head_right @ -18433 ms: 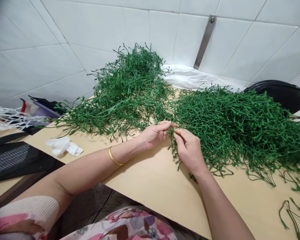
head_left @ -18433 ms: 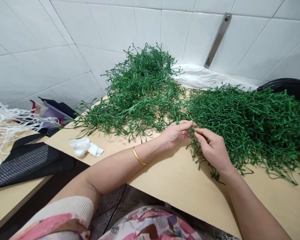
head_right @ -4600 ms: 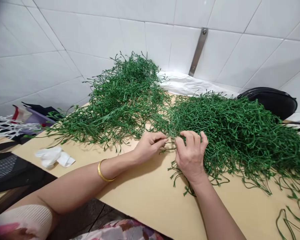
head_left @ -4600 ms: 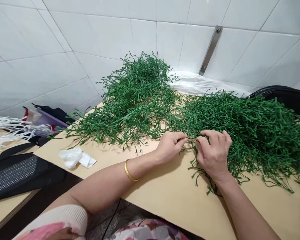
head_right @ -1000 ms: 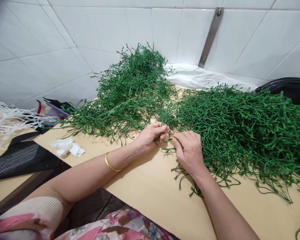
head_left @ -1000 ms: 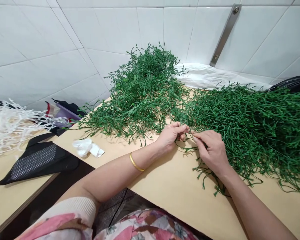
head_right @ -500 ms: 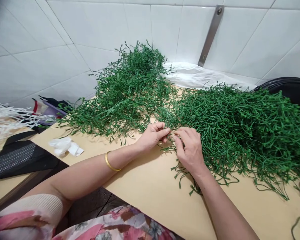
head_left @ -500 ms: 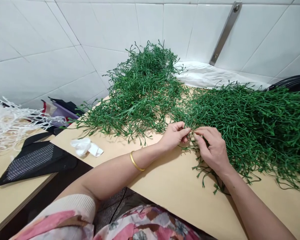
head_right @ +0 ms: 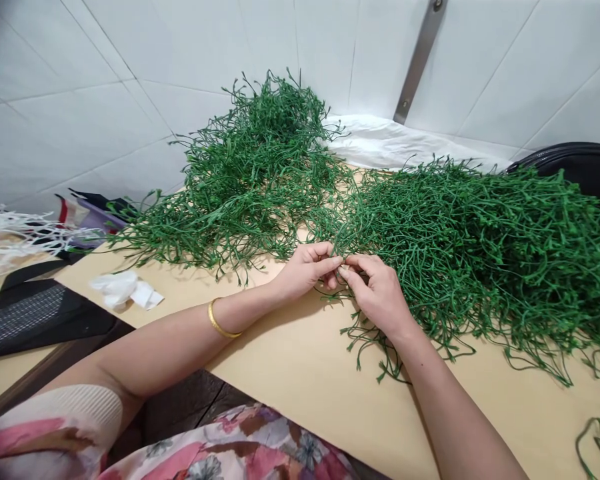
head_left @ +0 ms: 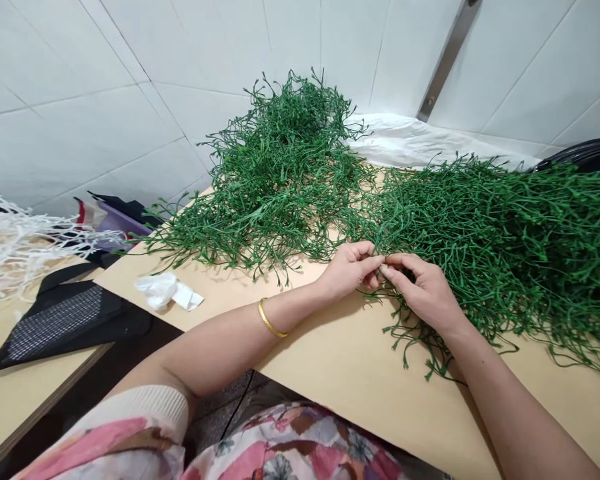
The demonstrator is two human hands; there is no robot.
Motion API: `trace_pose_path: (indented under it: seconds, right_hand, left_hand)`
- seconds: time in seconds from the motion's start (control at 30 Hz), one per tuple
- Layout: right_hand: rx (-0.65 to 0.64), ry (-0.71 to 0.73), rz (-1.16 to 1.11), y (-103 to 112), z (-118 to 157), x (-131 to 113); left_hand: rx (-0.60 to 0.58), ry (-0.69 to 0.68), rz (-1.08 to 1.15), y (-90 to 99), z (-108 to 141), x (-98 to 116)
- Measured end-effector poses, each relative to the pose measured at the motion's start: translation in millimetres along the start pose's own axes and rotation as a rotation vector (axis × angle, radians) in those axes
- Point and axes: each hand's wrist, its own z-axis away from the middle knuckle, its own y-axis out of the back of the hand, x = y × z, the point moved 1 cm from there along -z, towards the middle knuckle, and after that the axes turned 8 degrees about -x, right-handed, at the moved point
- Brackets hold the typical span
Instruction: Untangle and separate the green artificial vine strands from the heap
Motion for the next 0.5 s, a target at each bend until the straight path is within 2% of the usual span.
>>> trace_pose_path:
  seconds: [0.13,0.4,0.5]
  right_hand:
    - [0.008,0.102,0.176,-0.1,0.6,-2.9]
    - [-0.052,0.167,0.181,3.9,2.0,-1.1]
    - [-0.025,0.179,0.234,0.9,2.8,-1.4]
  left_hand:
    - [0.017,0.021,0.009,-1.1,-0.7,-0.7]
    - [0.024,-0.011,0.021,-0.5,-2.4,-1.0]
    - [0.022,-0.012,0.031,2.0,-3.9,-0.8]
